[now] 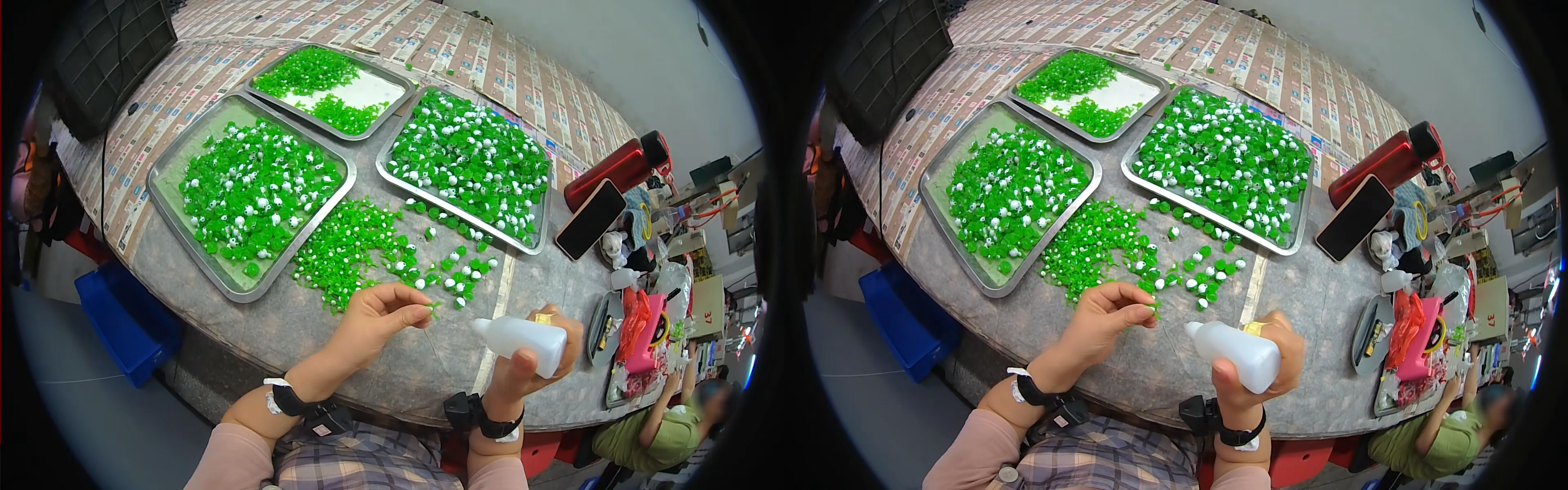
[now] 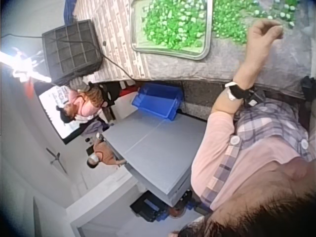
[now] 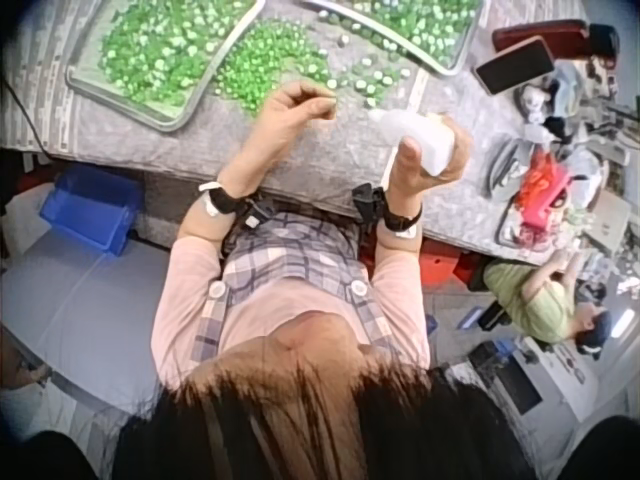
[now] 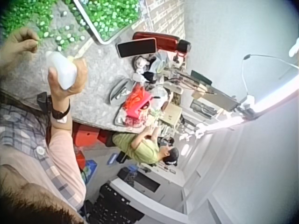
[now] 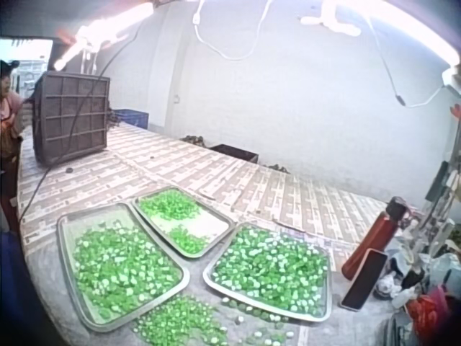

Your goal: The person sits at a table and repeatedly picks up small green plastic pieces. They apply a small amount of liquid from a white squeeze bottle onto the pieces and then attach small white components to them. The person places the assembled units onto metal trays on the table.

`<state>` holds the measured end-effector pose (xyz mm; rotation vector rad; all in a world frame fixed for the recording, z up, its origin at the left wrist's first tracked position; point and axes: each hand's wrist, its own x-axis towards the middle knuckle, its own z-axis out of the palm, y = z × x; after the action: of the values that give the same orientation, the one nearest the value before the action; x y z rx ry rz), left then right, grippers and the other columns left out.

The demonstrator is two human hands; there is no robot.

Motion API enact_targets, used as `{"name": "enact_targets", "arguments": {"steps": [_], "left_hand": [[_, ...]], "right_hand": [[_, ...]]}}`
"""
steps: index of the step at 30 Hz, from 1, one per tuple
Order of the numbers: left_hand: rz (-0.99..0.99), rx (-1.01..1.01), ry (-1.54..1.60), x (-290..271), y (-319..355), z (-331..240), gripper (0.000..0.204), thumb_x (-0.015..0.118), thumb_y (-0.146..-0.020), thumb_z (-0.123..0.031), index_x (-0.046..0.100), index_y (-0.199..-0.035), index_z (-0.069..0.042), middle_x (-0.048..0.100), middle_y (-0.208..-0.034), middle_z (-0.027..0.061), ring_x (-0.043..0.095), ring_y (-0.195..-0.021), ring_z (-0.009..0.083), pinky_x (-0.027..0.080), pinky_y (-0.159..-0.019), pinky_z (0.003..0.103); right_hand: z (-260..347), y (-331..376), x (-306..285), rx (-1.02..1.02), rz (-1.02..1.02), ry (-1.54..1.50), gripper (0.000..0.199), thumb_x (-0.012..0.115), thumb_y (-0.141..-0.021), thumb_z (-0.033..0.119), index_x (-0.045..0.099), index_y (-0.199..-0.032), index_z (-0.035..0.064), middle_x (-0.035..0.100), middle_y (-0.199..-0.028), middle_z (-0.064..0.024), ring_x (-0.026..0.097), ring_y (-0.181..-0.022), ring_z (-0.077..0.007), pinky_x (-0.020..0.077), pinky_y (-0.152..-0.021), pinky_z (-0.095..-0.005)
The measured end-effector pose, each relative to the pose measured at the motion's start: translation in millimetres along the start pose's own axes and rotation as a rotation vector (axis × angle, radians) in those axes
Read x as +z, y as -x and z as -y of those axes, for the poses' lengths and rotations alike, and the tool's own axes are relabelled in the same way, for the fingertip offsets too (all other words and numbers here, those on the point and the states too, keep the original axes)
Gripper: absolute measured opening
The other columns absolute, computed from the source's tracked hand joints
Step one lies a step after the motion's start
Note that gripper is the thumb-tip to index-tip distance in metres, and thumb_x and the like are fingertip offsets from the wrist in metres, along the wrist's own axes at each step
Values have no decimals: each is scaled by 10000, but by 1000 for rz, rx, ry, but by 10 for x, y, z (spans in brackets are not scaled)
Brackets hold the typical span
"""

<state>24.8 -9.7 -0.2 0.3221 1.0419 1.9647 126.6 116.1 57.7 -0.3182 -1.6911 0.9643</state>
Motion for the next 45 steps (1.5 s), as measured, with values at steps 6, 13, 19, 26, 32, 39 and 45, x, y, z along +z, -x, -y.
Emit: {"name": "enact_targets", "arguments": {"steps": [6,13,19,26,32,39,45], "left_hand": [[-21,130,-138,9,17,0,109,568,-749,-17,573,-857,-2,570,-813,30,534,-746,83,432,-672,198],[-22,154,-137,0,12,7,109,567,-746,-6,575,-854,-1,567,-824,32,535,-757,88,439,-686,202],[-33,165,-124,-1,13,8,109,558,-750,-6,575,-858,0,578,-805,42,551,-747,97,453,-676,207],[-74,143,-71,0,5,-18,104,555,-761,-26,573,-860,-2,590,-759,52,559,-713,100,455,-665,211],[-79,133,-51,22,-12,-13,102,556,-759,-24,568,-858,0,590,-753,58,560,-691,108,457,-650,221],[-116,131,-54,0,-10,10,91,567,-748,-24,565,-837,-4,588,-730,67,569,-659,127,469,-619,237],[-108,133,-49,17,-15,-4,88,565,-751,-31,565,-835,-2,588,-726,67,568,-657,126,467,-619,232]], "right_hand": [[-36,24,0,2,47,44,484,680,-599,453,458,-720,41,432,-612,-11,385,-514,-121,310,-466,-248],[-66,40,-8,-28,71,81,489,674,-602,462,475,-733,35,428,-611,-11,401,-522,-125,320,-473,-246],[-57,-88,-76,54,-156,12,470,652,-649,408,455,-816,15,464,-699,-40,451,-565,-137,380,-513,-265],[-666,-545,-624,382,45,138,292,575,-737,94,444,-979,-2,530,-876,-80,506,-821,-117,391,-704,-222],[-1564,-342,-1166,483,118,378,309,571,-727,59,460,-1010,2,546,-911,-71,516,-843,-135,390,-723,-227],[-515,-449,-645,-18,95,864,204,583,-711,60,550,-909,26,572,-829,-81,553,-703,-196,428,-626,-273],[-562,-152,-172,137,900,533,79,582,-685,94,597,-750,51,590,-729,-95,560,-671,-246,440,-605,-328]]}}
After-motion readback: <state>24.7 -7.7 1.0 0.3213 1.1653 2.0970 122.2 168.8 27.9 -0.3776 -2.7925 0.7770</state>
